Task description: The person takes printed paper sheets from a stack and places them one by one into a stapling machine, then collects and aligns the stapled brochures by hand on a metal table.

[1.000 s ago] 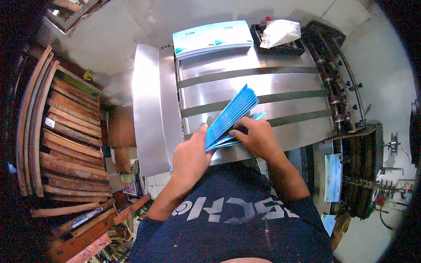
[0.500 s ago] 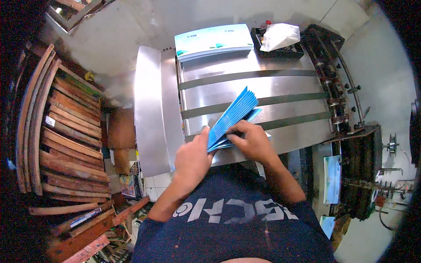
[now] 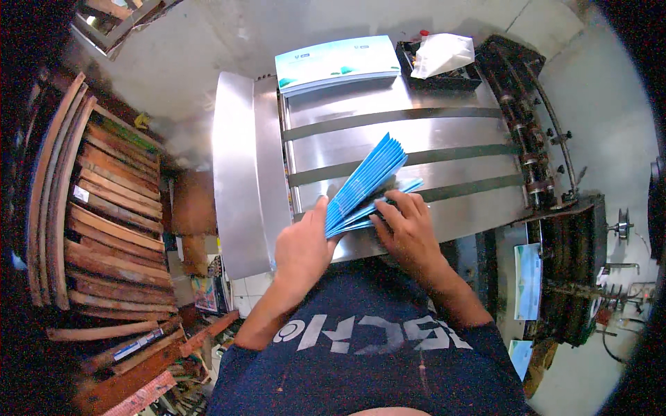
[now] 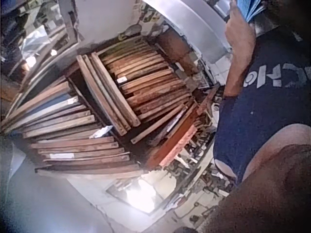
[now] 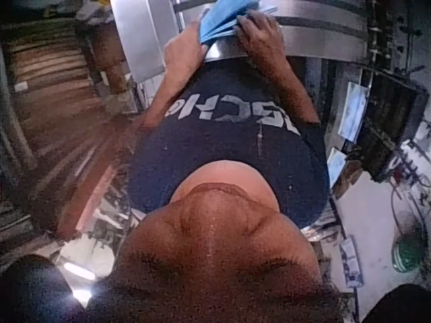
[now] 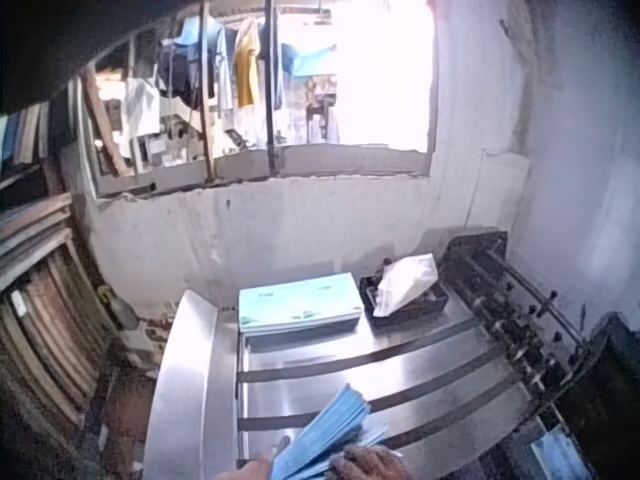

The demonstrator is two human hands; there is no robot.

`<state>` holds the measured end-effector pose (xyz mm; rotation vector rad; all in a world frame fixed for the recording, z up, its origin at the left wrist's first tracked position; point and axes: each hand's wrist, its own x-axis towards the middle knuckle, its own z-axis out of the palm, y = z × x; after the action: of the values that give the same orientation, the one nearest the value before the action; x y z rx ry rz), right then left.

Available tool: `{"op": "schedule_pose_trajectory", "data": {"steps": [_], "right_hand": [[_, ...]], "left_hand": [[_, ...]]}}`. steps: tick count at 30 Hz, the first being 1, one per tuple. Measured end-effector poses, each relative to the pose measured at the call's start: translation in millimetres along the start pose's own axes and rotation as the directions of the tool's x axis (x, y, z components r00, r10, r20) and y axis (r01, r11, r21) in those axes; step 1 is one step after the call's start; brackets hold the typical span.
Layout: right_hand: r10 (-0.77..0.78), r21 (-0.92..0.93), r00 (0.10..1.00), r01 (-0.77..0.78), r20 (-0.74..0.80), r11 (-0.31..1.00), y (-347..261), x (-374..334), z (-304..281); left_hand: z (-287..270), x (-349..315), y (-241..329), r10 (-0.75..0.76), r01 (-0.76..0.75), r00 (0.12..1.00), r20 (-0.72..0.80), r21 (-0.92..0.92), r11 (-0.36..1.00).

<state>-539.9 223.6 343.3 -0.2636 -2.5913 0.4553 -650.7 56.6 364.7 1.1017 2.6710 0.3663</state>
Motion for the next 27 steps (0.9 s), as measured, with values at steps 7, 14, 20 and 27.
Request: {"op": "schedule_pose_trajectory", "data": {"steps": [7,14,20,27], "right_hand": [[0.094,0.008,0.995,-0.095,0.037,0.995,-3,15,-3],[0.156,0.076,0.988,-0.155,-0.006,0.985,-3,16,11],[0.162,0.077,0.986,-0.164,0.031,0.983,-2,18,11],[0.185,0.071,0.981,-0.189,0.062,0.979,-4,20,10]], "left_hand": [[1,0,2,-0.012,0.012,1.0,0.004,-0.019,1.0],[1,-1,3,-0.001,0.001,1.0,-0.006,0.012,1.0],[4,-1,1,0.002,-0.002,1.0,-0.019,0.007,1.0],[2,0,2,-0.005,0.005,1.0,-0.013,0.014,1.0]]}}
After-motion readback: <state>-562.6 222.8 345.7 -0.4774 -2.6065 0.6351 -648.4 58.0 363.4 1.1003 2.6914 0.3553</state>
